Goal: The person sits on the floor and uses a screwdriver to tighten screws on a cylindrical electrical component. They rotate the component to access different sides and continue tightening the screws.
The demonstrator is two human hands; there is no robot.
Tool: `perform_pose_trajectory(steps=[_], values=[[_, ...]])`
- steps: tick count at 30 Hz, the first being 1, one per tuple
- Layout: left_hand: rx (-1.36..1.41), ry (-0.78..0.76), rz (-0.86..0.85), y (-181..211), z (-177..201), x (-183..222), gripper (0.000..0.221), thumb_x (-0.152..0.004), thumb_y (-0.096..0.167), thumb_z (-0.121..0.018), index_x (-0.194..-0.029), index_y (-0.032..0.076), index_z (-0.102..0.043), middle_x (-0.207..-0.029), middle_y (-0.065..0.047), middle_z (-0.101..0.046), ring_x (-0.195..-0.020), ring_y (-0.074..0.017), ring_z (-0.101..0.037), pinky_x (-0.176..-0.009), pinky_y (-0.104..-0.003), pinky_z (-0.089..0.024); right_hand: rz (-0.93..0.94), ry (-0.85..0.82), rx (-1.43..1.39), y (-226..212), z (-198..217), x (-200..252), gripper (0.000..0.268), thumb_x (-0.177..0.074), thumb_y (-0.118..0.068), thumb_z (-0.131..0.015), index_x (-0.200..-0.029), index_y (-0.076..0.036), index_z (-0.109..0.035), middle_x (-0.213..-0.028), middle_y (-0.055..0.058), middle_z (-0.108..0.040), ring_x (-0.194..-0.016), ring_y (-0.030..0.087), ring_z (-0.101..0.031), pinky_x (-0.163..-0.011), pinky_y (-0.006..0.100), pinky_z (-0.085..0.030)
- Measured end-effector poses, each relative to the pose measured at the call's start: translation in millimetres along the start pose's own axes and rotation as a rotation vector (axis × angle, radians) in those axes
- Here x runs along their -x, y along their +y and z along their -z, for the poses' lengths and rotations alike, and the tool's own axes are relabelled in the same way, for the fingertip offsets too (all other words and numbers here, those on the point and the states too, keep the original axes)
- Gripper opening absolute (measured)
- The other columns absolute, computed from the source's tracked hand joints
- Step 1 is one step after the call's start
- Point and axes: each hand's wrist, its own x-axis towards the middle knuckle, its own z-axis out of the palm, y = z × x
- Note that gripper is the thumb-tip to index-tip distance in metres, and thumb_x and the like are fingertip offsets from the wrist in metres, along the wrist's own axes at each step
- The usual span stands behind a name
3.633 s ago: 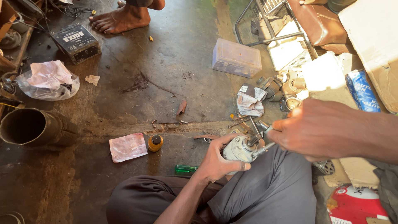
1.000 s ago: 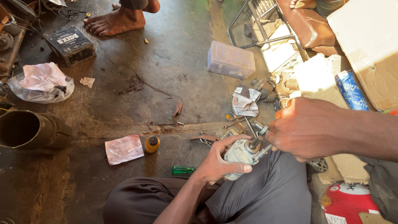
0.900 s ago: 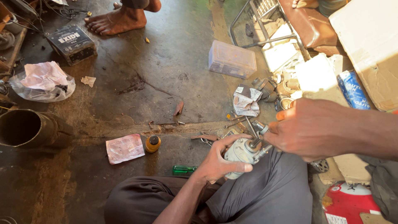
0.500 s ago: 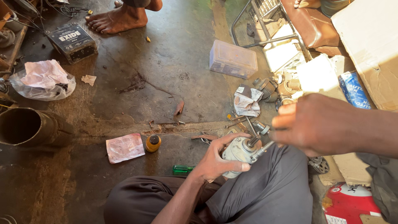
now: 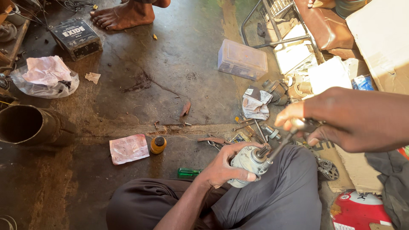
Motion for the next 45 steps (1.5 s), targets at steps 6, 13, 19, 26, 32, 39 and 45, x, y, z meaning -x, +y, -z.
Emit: perform_pose_trajectory(steps=[6,13,19,26,32,39,45], values=[[-0.037,-0.021,-0.012,0,-3,-1,0.080,-0.064,0.024,-0.086,-0.138,0.002,-0.066,-0.123,-0.005,-0.071,-0.113,-0.0142,-0.066,-0.106,-0.032,-0.049,0.605,0.406,0.592,3,-9,5,0.057,-0.067,-0.014,-0.065,-0.122,-0.018,-0.052,-0.118,0.004,-0.069,-0.095,0.025,-0.070,-0.084,0.048,-0.052],[-0.134,0.045,-0.018,-2,-1,-3,0.076,-0.064,0.021,-0.086,-0.135,0.002,-0.067,-0.115,-0.005,-0.072,-0.107,-0.0127,-0.065,-0.102,-0.030,-0.050,-0.622,-0.136,-0.258,-9,-12,6,0.044,-0.093,-0.026,-0.069,-0.137,-0.025,-0.063,-0.089,0.019,-0.075,-0.080,0.028,-0.070,-0.079,0.043,-0.057],[-0.022,0.068,0.022,-3,-3,-5,0.077,-0.065,0.016,-0.087,-0.137,0.003,-0.065,-0.116,-0.003,-0.072,-0.108,-0.0131,-0.067,-0.102,-0.031,-0.051,0.455,0.486,0.382,2,-23,17,0.042,-0.076,-0.027,-0.065,-0.116,-0.016,-0.056,-0.100,0.004,-0.070,-0.096,0.023,-0.072,-0.082,0.040,-0.055],[-0.027,0.094,0.031,-28,1,-8,0.077,-0.067,0.012,-0.086,-0.139,0.000,-0.064,-0.117,-0.006,-0.072,-0.108,-0.0134,-0.065,-0.102,-0.032,-0.052,-0.422,0.034,-0.331,1,-24,17,0.041,-0.092,-0.027,-0.070,-0.130,-0.014,-0.060,-0.101,0.015,-0.069,-0.101,0.040,-0.073,-0.088,0.044,-0.056],[0.043,0.042,0.018,-86,40,-13,0.087,-0.073,0.013,-0.087,-0.152,-0.003,-0.053,-0.132,-0.007,-0.069,-0.120,-0.0123,-0.064,-0.112,-0.031,-0.046,0.482,0.474,0.534,16,-27,15,0.030,-0.084,-0.021,-0.065,-0.112,-0.015,-0.055,-0.105,0.008,-0.068,-0.110,0.033,-0.065,-0.091,0.046,-0.051],[-0.034,0.052,0.060,-105,39,-2,0.080,-0.072,0.010,-0.091,-0.143,0.003,-0.055,-0.127,-0.002,-0.067,-0.117,-0.0093,-0.061,-0.109,-0.031,-0.047,-0.255,-0.107,-0.259,18,-24,10,0.030,-0.094,-0.025,-0.070,-0.122,-0.017,-0.061,-0.100,0.010,-0.072,-0.098,0.032,-0.077,-0.090,0.041,-0.055],[0.089,0.227,0.141,-56,1,-3,0.066,-0.064,0.007,-0.090,-0.124,0.002,-0.064,-0.110,-0.005,-0.072,-0.103,-0.0154,-0.068,-0.096,-0.035,-0.056,0.603,0.430,0.409,43,-48,-7,0.038,-0.064,-0.008,-0.070,-0.101,-0.011,-0.059,-0.091,0.008,-0.067,-0.092,0.033,-0.068,-0.082,0.049,-0.051]])
